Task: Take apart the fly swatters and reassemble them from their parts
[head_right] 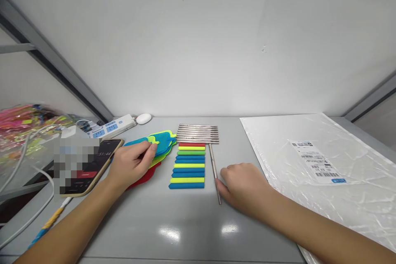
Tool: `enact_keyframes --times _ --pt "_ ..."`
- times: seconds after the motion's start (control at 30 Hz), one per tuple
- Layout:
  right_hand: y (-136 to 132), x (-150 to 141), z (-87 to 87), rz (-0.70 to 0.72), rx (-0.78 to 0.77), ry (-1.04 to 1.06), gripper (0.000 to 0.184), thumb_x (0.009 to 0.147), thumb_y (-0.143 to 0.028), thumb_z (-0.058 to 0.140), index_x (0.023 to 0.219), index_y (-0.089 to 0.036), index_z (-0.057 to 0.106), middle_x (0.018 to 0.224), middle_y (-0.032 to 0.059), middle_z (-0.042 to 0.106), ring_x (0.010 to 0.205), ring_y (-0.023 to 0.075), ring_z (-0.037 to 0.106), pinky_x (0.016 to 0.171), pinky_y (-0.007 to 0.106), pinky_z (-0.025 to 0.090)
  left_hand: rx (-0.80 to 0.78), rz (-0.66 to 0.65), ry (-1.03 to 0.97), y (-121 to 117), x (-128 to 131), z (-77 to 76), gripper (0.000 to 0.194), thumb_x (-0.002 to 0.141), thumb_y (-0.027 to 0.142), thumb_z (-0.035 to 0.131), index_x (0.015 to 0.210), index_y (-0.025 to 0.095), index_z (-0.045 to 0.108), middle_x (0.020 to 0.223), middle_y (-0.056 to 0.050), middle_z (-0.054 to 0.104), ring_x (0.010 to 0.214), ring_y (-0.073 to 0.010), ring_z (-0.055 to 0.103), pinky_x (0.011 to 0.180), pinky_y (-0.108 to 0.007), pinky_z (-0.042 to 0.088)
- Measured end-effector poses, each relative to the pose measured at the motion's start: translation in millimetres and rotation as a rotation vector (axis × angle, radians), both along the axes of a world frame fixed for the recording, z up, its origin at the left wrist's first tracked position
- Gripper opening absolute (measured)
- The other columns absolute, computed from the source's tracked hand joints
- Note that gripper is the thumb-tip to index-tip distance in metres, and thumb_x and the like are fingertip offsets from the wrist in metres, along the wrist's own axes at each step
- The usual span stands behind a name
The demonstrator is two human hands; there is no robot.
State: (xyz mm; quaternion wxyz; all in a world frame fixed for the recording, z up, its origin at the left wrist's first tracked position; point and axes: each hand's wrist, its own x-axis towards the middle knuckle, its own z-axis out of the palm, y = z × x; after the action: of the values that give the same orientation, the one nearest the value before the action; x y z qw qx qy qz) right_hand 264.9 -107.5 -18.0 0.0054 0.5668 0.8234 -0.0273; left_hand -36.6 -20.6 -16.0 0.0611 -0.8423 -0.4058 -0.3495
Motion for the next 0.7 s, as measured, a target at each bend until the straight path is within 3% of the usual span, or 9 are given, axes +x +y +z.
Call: enact_keyframes --times 0.13,0.27,0.53,0.7 --pt "6.6 1.8 3.3 -0.122 -0.109 0.025 0.046 0.094 -0.05 0.037 0.06 -0.02 0.047 0.06 0.0033 0.059 0.051 0.0142 0.046 0.05 0.029 0.018 0.004 0.01 0.006 0.6 -1.4 -0.2 0.038 0.094 0.027 0.05 0.058 0.019 0.039 0.05 0.006 0.031 0.045 -0.0082 0.031 0.05 -0.025 0.025" --pt "8.9 -1.7 -1.4 -0.151 -0.132 0.093 0.047 0.09 -0.059 0.039 0.066 -0.021 0.05 0.065 0.0041 0.061 0.054 0.0159 0.049 0.05 0.029 0.021 -0.001 0.008 0.021 1.5 -3.3 -1.4 0.037 0.094 0.027 0.05 0.06 0.019 0.039 0.051 0.006 0.032 0.046 -0.0085 0.033 0.051 -0.026 0.026" --pt "12.4 5.4 1.9 -0.173 -0.23 0.056 0.03 0.088 -0.034 0.041 0.061 -0.021 0.044 0.06 0.0032 0.057 0.051 0.0141 0.044 0.048 0.028 0.024 -0.043 0.031 -0.001 2.3 -5.9 0.2 0.038 0.095 0.028 0.048 0.06 0.019 0.035 0.052 0.006 0.03 0.047 -0.0093 0.03 0.052 -0.026 0.025" --pt "14.8 20.6 8.4 -0.197 -0.257 0.025 0.019 0.082 -0.026 0.045 0.064 -0.021 0.048 0.064 0.0027 0.059 0.053 0.0142 0.047 0.048 0.027 0.026 -0.067 0.05 -0.018 4.7 -9.4 -1.3 0.038 0.095 0.029 0.048 0.059 0.019 0.037 0.053 0.006 0.03 0.048 -0.0096 0.029 0.052 -0.026 0.025"
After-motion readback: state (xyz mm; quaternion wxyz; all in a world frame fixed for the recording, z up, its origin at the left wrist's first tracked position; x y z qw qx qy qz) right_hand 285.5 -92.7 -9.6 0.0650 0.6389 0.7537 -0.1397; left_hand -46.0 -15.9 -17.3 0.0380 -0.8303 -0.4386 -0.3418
